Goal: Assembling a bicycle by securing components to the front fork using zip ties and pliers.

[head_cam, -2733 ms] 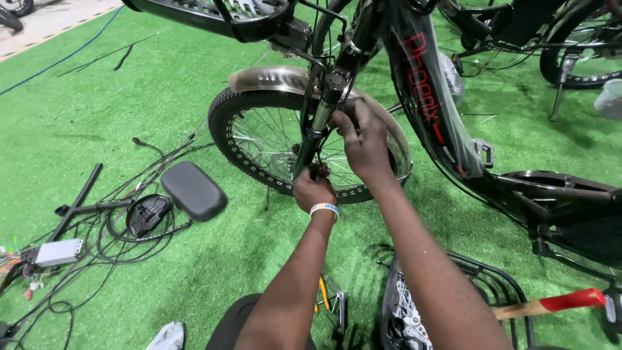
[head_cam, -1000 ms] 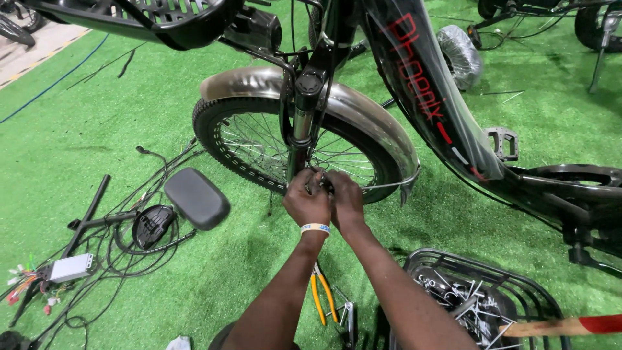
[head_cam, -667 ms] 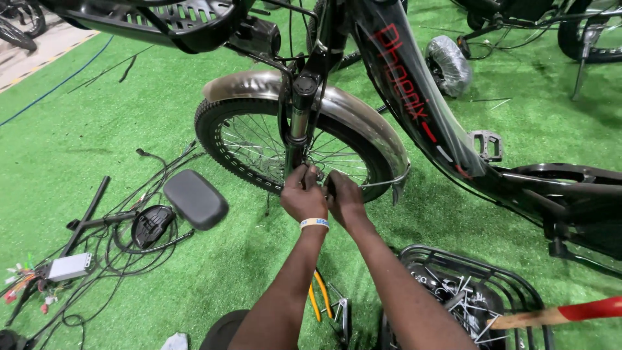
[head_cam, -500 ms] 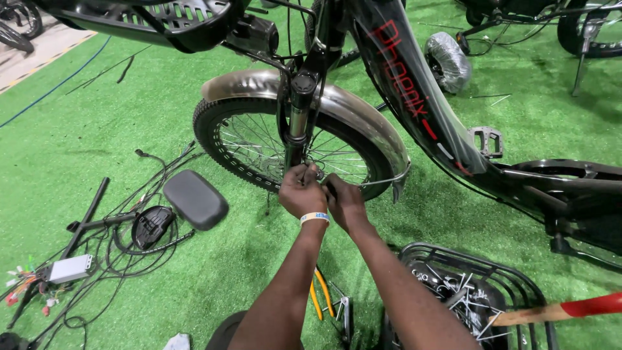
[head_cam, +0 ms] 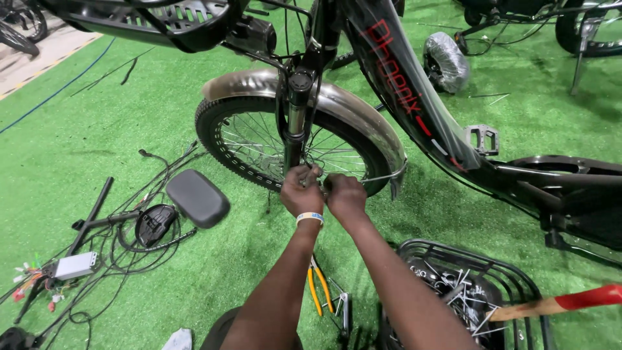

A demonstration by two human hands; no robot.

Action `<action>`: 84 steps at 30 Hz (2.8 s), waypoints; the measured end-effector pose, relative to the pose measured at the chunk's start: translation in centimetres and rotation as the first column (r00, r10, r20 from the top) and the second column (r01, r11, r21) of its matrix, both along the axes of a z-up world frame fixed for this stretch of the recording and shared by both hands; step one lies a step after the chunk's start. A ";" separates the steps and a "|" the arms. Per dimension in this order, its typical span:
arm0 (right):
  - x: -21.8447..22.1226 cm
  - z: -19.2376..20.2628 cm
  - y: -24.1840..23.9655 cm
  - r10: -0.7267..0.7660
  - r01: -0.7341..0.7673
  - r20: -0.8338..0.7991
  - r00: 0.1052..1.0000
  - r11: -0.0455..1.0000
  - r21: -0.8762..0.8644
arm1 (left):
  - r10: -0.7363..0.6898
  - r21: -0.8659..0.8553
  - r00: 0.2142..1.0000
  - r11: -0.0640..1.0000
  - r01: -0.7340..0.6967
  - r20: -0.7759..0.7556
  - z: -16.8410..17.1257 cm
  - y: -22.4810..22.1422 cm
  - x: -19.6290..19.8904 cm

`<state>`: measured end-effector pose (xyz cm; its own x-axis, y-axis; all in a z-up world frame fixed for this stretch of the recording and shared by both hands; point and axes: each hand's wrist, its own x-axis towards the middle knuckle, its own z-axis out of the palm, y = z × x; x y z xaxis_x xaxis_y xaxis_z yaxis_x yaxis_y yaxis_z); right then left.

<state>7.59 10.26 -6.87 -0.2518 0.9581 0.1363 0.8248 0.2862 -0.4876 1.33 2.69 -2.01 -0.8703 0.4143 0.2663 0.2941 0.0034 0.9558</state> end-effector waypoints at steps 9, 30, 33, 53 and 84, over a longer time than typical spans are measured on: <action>2.7 21.9 -10.2 0.376 -0.078 -0.625 0.684 0.890 0.450 | 0.114 -0.101 0.992 0.988 -0.118 -0.047 0.7 -0.7 0.8; 2.1 16.0 -8.8 0.292 -0.072 -0.722 0.627 0.945 0.320 | 0.006 -0.100 0.969 0.994 -0.032 -0.246 1.4 -1.3 0.0; 1.6 8.9 -6.1 0.199 -0.100 -0.707 0.678 0.979 0.180 | -0.232 -0.258 0.971 0.943 0.208 -0.064 0.2 -0.6 -2.7; -0.3 -16.8 -0.8 -0.085 0.020 -0.133 0.987 0.902 -0.431 | -0.575 -0.688 0.817 0.582 0.434 0.029 1.0 0.2 -8.6; -1.7 0.2 -4.4 -0.038 0.250 -0.931 0.364 0.967 0.058 | -0.180 -0.129 0.724 0.928 0.350 0.666 -5.4 4.6 -6.4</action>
<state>5.90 5.84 -6.62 0.2698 0.9012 0.3391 -0.0656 0.3685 -0.9273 -5.03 7.25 -7.44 -0.6437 0.6283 -0.4370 -0.3539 0.2619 0.8979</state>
